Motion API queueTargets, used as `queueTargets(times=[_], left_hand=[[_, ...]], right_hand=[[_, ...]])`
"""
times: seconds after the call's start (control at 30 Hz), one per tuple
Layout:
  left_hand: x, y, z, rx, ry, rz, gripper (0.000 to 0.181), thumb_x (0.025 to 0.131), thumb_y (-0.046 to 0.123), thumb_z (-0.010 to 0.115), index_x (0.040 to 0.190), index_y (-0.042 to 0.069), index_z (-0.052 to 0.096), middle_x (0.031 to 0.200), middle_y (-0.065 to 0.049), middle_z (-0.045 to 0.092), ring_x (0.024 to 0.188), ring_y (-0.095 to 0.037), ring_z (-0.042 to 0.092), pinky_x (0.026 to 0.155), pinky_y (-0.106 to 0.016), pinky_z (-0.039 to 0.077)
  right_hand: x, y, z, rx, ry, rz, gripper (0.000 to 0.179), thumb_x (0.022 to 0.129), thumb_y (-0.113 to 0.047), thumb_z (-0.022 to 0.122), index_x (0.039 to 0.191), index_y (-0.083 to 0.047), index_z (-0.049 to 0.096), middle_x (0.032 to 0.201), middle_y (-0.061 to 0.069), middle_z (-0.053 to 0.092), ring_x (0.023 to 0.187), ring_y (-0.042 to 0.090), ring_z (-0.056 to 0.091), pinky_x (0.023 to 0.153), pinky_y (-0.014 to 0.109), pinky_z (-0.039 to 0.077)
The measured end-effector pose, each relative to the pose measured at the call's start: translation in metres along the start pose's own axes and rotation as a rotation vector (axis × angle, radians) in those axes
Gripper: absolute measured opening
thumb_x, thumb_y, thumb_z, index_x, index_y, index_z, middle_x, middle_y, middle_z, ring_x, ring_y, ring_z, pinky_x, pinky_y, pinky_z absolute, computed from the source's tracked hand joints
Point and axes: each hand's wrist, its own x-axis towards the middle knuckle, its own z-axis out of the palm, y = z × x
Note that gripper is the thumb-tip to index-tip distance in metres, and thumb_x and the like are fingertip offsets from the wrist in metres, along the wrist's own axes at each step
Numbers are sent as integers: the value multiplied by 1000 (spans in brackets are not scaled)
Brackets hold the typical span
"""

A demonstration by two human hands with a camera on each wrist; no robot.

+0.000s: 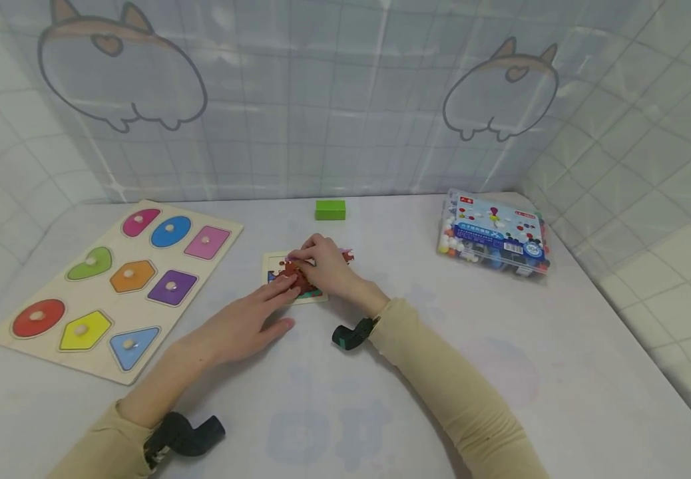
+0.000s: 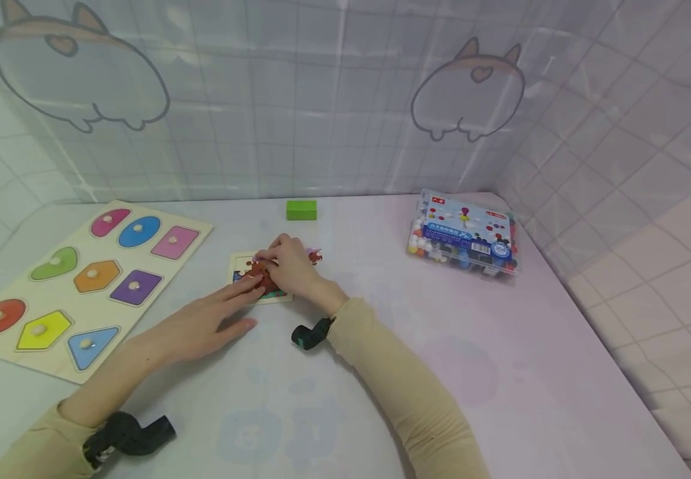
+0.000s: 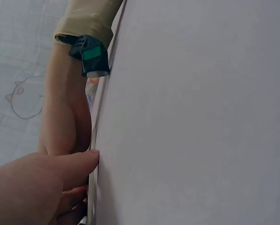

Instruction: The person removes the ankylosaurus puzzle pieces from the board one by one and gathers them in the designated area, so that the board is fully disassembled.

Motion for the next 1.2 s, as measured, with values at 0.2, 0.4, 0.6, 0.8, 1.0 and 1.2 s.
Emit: queueTargets(times=[0.2, 0.4, 0.6, 0.8, 1.0, 1.2], left_hand=[[2, -2, -2, -12, -30, -24, 66, 100, 37, 60, 156, 11, 35, 164, -11, 27, 147, -36, 34, 112, -57, 38], [1, -1, -1, 1, -12, -19, 66, 100, 37, 60, 155, 9, 37, 162, -14, 32, 147, -36, 34, 111, -57, 39], [0, 1, -2, 10, 10, -1, 64, 100, 36, 59, 154, 8, 39, 160, -14, 35, 146, -37, 35, 111, -58, 39], [1, 2, -1, 11, 0, -1, 64, 100, 36, 59, 154, 8, 39, 161, -14, 34, 146, -37, 35, 111, -56, 40], [1, 1, 0, 16, 2, -5, 65, 100, 37, 59, 154, 8, 38, 161, -13, 33, 146, -37, 35, 110, -57, 40], [1, 0, 1, 18, 2, -5, 65, 100, 38, 59, 154, 9, 38, 161, -13, 34, 146, -37, 35, 111, -56, 40]], right_hand=[[0, 1, -1, 23, -10, -12, 27, 99, -11, 61, 124, -8, 71, 109, 13, 58, 104, 26, 55, 84, 30, 45], [0, 2, 0, 24, -11, -13, 27, 99, -11, 62, 124, -8, 72, 108, 11, 57, 104, 25, 54, 83, 28, 44], [1, 2, 1, 6, -15, 4, 27, 99, -12, 62, 124, -10, 71, 111, 9, 57, 104, 24, 52, 82, 27, 42], [0, 4, 0, -10, -15, -16, 27, 100, -13, 61, 124, -10, 72, 109, 10, 58, 102, 24, 53, 83, 29, 44], [0, 3, -1, -59, -31, -30, 25, 101, -14, 59, 124, -11, 69, 111, 11, 57, 103, 25, 52, 88, 34, 45], [-2, -1, -2, -55, -52, -11, 27, 102, -13, 57, 126, -10, 67, 114, 12, 55, 106, 26, 51, 91, 36, 44]])
